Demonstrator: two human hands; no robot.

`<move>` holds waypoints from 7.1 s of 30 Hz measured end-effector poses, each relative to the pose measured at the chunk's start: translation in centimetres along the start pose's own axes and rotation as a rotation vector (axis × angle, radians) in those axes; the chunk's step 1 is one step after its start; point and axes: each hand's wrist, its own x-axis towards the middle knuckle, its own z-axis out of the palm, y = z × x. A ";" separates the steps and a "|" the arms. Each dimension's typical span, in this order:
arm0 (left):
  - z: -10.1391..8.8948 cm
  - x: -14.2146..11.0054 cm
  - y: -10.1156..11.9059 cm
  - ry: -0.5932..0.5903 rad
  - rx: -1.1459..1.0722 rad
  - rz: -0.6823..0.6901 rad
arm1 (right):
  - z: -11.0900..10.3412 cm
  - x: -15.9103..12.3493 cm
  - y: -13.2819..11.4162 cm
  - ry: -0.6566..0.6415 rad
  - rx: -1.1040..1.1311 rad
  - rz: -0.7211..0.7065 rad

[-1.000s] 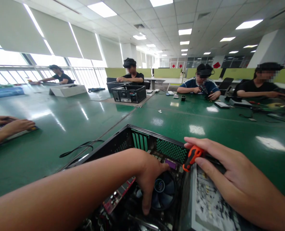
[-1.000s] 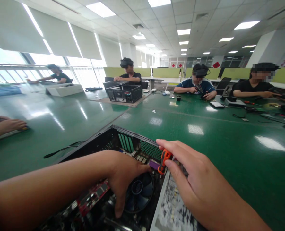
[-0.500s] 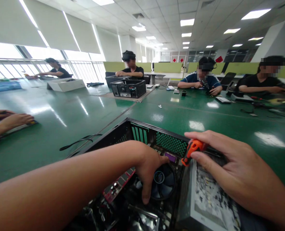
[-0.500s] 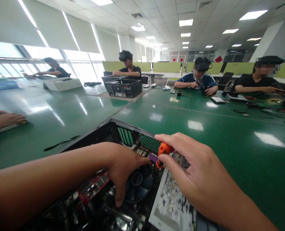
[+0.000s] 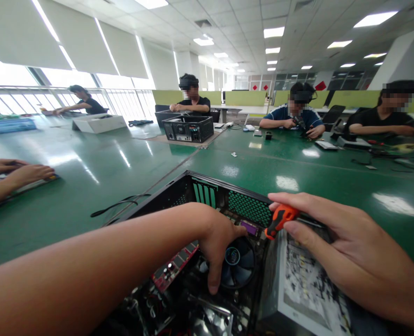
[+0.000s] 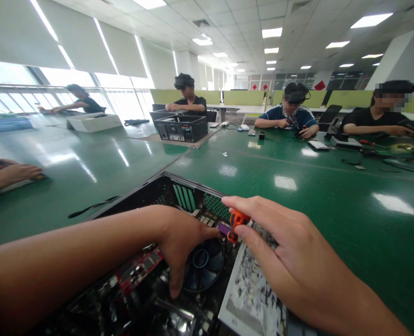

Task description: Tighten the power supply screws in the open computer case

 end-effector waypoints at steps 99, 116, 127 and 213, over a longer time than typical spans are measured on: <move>0.3 0.1 -0.1 -0.037 -0.024 -0.037 | 0.7 0.0 -0.7 -0.014 -0.050 0.036; 0.2 0.3 -0.2 -0.043 -0.027 -0.005 | 0.5 -0.1 -0.8 0.088 0.031 -0.022; 0.1 0.1 0.0 -0.042 -0.039 -0.006 | 0.8 0.0 -0.5 0.101 -0.036 -0.016; 0.1 0.1 0.1 0.047 -0.012 0.211 | 0.5 0.1 -0.8 0.039 -0.016 -0.018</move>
